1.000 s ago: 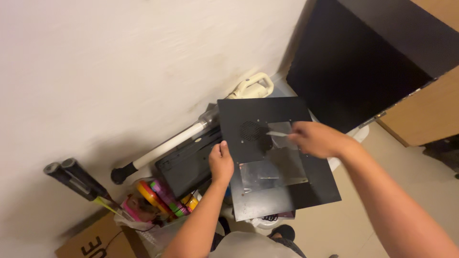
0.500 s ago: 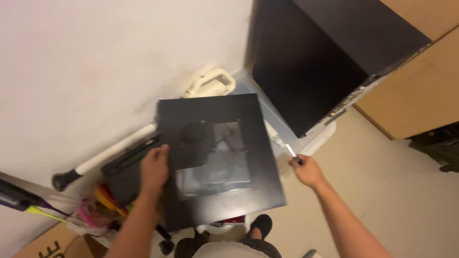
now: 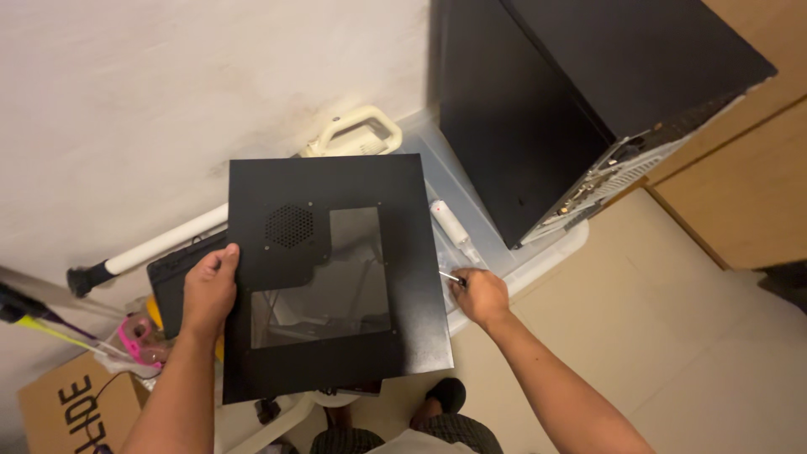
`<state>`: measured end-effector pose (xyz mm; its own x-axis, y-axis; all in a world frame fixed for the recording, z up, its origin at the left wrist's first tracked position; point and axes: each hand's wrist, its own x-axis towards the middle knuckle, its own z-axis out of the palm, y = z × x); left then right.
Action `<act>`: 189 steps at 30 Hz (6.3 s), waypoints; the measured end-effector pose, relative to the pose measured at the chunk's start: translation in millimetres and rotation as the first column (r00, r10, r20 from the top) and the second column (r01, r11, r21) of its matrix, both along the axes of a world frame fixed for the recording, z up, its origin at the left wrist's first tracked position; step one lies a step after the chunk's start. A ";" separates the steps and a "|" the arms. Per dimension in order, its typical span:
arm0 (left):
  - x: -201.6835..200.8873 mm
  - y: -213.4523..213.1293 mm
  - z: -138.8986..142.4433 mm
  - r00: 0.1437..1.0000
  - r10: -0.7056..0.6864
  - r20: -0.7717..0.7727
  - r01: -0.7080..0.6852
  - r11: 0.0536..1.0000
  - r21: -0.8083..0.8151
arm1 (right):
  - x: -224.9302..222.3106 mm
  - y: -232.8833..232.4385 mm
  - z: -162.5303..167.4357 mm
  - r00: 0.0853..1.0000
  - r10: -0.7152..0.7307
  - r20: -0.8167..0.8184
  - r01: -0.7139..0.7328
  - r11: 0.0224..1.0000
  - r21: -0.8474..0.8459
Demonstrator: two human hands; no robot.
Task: The person uses a screwdriver to unscrew screws from a black computer case side panel resting on a small table, then lifts the panel, aligns it against the upright computer case, and presses it into place to reattach it.
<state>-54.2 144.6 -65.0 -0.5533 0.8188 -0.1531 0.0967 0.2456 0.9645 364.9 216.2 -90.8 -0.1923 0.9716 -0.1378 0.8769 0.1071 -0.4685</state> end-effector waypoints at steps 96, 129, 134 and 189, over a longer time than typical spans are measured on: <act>27.8 18.6 -13.9 0.985 -0.043 0.166 0.028 0.996 0.090 | -195.9 -37.7 133.7 0.970 0.229 0.084 -0.224 0.972 -0.069; 29.2 17.1 4.3 0.995 -0.032 0.099 0.015 0.986 0.168 | -193.2 -31.8 165.6 0.488 0.514 0.706 -0.674 0.736 -0.069; 28.8 14.3 13.3 0.997 -0.023 0.069 0.017 0.997 0.078 | -202.5 -32.4 170.6 0.575 0.494 0.652 -0.686 0.725 0.056; 27.8 19.2 7.8 0.991 -0.054 0.119 0.036 0.988 0.148 | -217.3 -9.3 175.8 0.625 0.519 0.583 -0.515 0.836 -0.191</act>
<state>-26.4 163.8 -57.1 -0.5000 0.8608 -0.0951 -0.0164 0.1004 0.9948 147.6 206.8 85.0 -0.5402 0.7370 -0.4063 0.7677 0.6293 0.1207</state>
